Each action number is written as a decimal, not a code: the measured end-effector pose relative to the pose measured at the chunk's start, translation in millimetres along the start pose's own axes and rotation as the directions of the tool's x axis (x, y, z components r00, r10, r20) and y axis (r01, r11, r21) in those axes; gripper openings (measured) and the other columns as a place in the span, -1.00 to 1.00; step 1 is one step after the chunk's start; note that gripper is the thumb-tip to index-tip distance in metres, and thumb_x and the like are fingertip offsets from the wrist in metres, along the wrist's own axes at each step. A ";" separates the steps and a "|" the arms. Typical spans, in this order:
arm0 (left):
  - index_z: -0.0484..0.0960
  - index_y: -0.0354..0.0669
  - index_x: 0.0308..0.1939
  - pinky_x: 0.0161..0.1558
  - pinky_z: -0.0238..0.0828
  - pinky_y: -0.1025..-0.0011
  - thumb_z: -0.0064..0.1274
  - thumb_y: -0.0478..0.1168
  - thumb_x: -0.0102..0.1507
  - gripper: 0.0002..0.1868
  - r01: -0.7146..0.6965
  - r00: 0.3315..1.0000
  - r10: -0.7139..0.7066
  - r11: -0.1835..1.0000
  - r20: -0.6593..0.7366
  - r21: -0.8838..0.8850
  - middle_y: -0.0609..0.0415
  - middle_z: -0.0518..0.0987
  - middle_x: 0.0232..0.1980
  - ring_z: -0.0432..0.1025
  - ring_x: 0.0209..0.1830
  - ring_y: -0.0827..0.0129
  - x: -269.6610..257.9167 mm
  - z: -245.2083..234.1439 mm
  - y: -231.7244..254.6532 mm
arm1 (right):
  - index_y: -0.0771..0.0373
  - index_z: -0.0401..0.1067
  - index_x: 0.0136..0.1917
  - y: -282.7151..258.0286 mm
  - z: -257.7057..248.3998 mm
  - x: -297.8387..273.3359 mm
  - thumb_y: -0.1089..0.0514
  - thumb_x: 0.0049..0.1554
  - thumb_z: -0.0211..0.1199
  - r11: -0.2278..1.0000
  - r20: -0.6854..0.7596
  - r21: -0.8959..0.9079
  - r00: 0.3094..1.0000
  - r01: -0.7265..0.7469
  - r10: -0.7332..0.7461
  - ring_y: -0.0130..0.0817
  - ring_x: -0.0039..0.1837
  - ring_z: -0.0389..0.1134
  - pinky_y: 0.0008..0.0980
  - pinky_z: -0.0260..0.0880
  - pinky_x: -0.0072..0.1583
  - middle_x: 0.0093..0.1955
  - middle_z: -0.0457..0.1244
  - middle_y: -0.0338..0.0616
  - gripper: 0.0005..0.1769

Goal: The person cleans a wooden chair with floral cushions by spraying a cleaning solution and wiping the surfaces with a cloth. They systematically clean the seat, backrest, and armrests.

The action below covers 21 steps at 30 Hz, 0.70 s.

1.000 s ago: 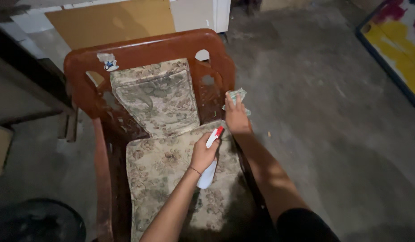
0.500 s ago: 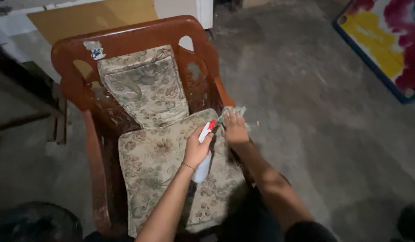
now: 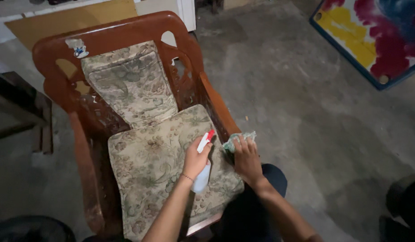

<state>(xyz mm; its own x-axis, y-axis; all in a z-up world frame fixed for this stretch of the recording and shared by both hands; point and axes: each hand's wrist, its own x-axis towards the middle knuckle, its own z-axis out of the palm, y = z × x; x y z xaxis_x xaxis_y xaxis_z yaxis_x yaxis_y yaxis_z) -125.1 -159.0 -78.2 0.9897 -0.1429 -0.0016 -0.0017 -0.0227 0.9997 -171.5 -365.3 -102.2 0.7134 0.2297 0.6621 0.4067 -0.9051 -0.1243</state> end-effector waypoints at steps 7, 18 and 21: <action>0.63 -0.16 0.06 -0.63 0.32 0.45 0.05 -0.19 0.30 -0.72 -0.008 1.000 0.007 0.999 0.011 0.044 0.14 0.61 -0.42 0.39 -0.72 0.49 -18.7 11.2 4.8 | 0.43 0.36 0.31 19.9 33.9 28.7 0.21 -0.02 0.30 0.990 0.026 0.007 0.990 -0.138 0.138 0.31 0.31 0.20 0.08 0.20 0.34 0.36 0.21 0.31 -0.39; 0.66 -0.15 -0.14 -0.29 0.46 0.21 0.06 -0.11 0.28 -0.79 -0.189 0.972 0.224 0.921 -0.067 0.341 -0.12 0.65 -0.38 0.58 -0.37 0.08 -29.1 26.8 -30.0 | 0.42 0.24 0.39 26.9 -1.3 -68.8 0.34 -0.03 0.22 0.879 0.252 0.249 0.903 -0.407 0.347 0.31 0.39 0.19 -0.03 0.30 0.30 0.48 0.08 0.32 -0.31; 0.66 -0.13 -0.14 -0.36 0.43 0.22 0.07 -0.10 0.29 -0.79 -0.110 0.989 0.137 0.921 -0.047 0.374 -0.12 0.62 -0.43 0.56 -0.43 0.11 -38.6 28.4 -22.4 | 0.38 0.23 0.46 34.0 -9.9 -87.3 0.42 0.07 0.05 0.824 0.263 0.292 0.869 -0.485 0.418 0.23 0.43 0.20 -0.09 0.32 0.32 0.56 0.06 0.29 -0.35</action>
<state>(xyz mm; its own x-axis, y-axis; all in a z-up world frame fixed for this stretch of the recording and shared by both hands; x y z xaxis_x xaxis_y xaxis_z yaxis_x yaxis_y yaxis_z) -167.4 -181.2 -101.1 0.9857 -0.0984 0.1368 -0.1641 -0.3756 0.9121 -225.6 -419.6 -156.9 0.9406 -0.0847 0.3289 0.1558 -0.7528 -0.6396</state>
